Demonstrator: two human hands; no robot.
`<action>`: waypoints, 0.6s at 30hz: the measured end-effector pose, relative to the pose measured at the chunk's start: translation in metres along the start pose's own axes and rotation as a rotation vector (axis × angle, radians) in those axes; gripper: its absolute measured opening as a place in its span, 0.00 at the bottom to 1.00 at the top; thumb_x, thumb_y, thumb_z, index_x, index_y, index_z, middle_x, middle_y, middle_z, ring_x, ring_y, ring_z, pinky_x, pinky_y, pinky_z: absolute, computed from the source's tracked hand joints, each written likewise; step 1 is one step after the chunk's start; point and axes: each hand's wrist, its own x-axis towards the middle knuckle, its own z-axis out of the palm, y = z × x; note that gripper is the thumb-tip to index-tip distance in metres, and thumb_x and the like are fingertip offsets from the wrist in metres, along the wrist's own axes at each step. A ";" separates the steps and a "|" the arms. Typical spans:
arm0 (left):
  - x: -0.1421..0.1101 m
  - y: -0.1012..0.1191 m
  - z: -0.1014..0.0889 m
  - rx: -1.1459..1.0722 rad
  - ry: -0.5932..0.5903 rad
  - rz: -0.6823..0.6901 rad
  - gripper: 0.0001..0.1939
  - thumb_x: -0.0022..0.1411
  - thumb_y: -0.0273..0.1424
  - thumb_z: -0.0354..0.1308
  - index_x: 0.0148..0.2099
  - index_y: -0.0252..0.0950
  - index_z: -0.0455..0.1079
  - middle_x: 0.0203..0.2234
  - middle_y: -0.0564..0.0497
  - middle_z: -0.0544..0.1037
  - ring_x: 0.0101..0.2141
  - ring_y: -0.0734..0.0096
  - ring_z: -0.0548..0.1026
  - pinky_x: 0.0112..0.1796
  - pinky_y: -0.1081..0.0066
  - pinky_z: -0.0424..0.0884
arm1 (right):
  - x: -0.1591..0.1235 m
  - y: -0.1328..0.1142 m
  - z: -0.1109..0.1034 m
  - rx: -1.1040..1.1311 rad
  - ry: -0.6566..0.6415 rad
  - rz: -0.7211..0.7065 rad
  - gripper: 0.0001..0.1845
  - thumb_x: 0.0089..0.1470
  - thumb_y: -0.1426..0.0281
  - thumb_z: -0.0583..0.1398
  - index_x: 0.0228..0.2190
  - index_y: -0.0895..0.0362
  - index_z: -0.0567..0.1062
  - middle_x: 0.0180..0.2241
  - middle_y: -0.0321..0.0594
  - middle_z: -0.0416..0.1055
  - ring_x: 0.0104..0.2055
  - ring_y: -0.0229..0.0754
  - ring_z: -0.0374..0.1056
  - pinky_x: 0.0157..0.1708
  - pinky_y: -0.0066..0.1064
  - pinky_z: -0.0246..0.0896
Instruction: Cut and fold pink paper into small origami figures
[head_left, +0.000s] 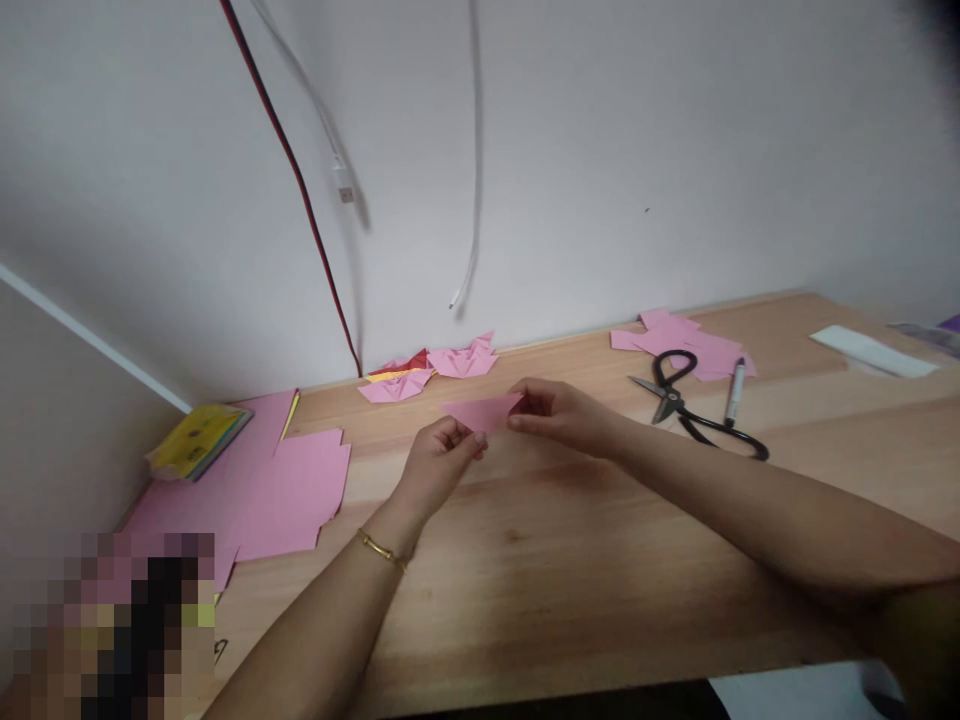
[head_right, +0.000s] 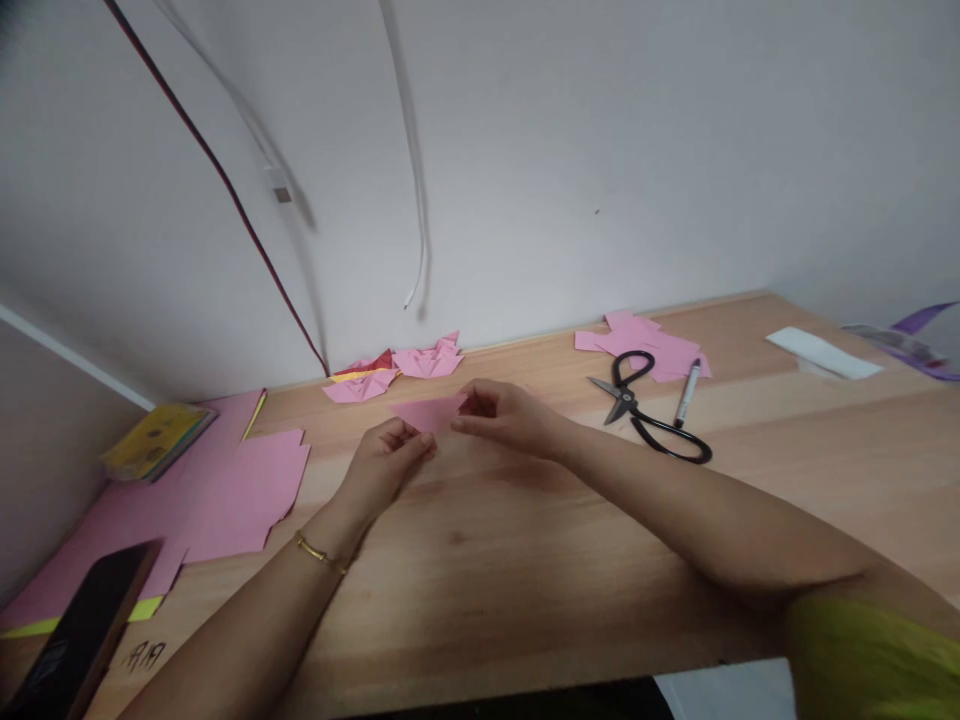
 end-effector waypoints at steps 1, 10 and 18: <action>0.000 0.001 0.001 0.007 -0.013 0.009 0.11 0.51 0.37 0.62 0.27 0.32 0.70 0.21 0.51 0.75 0.23 0.76 0.69 0.27 0.75 0.62 | -0.001 0.000 0.004 -0.021 -0.033 -0.011 0.16 0.47 0.60 0.63 0.34 0.59 0.71 0.30 0.37 0.69 0.32 0.37 0.64 0.32 0.29 0.58; -0.003 0.006 0.007 -0.030 -0.141 0.067 0.13 0.52 0.35 0.62 0.39 0.33 0.75 0.28 0.50 0.77 0.28 0.74 0.70 0.30 0.74 0.64 | -0.004 0.001 0.012 -0.081 -0.074 -0.004 0.13 0.49 0.61 0.61 0.28 0.59 0.71 0.24 0.34 0.66 0.27 0.35 0.61 0.27 0.27 0.53; -0.004 0.007 0.006 0.019 -0.132 0.016 0.12 0.54 0.37 0.60 0.33 0.32 0.74 0.26 0.48 0.77 0.28 0.72 0.71 0.31 0.73 0.64 | -0.002 0.005 0.013 -0.037 -0.062 0.013 0.14 0.50 0.61 0.60 0.33 0.60 0.74 0.28 0.38 0.70 0.29 0.36 0.64 0.30 0.28 0.58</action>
